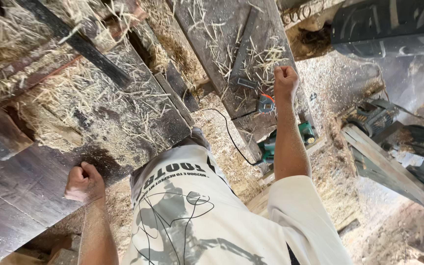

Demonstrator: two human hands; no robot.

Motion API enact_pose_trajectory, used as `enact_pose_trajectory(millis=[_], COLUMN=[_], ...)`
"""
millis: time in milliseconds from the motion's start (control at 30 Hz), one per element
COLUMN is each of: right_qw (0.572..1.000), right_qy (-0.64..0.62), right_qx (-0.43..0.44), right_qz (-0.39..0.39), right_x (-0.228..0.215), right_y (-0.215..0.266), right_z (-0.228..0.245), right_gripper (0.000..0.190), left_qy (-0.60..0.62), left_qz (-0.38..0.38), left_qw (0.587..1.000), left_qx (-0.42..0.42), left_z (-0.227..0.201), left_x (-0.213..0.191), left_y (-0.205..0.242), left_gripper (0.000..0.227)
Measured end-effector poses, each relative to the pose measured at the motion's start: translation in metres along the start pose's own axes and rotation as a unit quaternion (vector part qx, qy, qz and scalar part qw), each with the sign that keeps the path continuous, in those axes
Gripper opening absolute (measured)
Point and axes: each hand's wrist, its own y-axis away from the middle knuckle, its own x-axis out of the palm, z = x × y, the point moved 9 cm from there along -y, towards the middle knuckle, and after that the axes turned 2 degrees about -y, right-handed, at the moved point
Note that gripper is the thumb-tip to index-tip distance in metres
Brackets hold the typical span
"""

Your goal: The person adjusts a metal guide on a woodworking machine using a wrench and measures the gap with a tape measure. They repeatedly tighten the guide and re-measure to achieve a specific setting.

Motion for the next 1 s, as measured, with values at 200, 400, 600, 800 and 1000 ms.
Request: enact_pose_trajectory(millis=[200, 400, 600, 800, 1000], right_qw=[0.998, 0.986, 0.973, 0.985, 0.972], right_qy=[0.010, -0.143, -0.213, -0.103, -0.134], right_qx=[0.068, 0.080, -0.008, -0.065, -0.099], right_qz=[-0.010, 0.040, 0.092, 0.122, 0.166], right_x=[-0.004, 0.020, 0.052, 0.075, 0.106], right_y=[0.019, 0.030, 0.032, 0.036, 0.045], right_z=[-0.045, -0.023, 0.082, 0.168, 0.226], right_gripper=[0.015, 0.017, 0.024, 0.032, 0.032], left_qy=[-0.039, -0.052, -0.055, 0.009, 0.028], left_qz=[-0.016, -0.045, -0.042, -0.063, -0.049], left_qw=[0.999, 0.997, 0.998, 0.998, 0.998], left_qx=[0.022, 0.017, -0.012, 0.006, -0.006], left_z=[-0.011, -0.013, -0.017, -0.033, -0.028], left_x=[-0.004, -0.006, -0.011, -0.029, -0.026], left_y=[-0.001, -0.001, -0.002, -0.009, -0.009], left_gripper=[0.057, 0.054, 0.048, 0.047, 0.047])
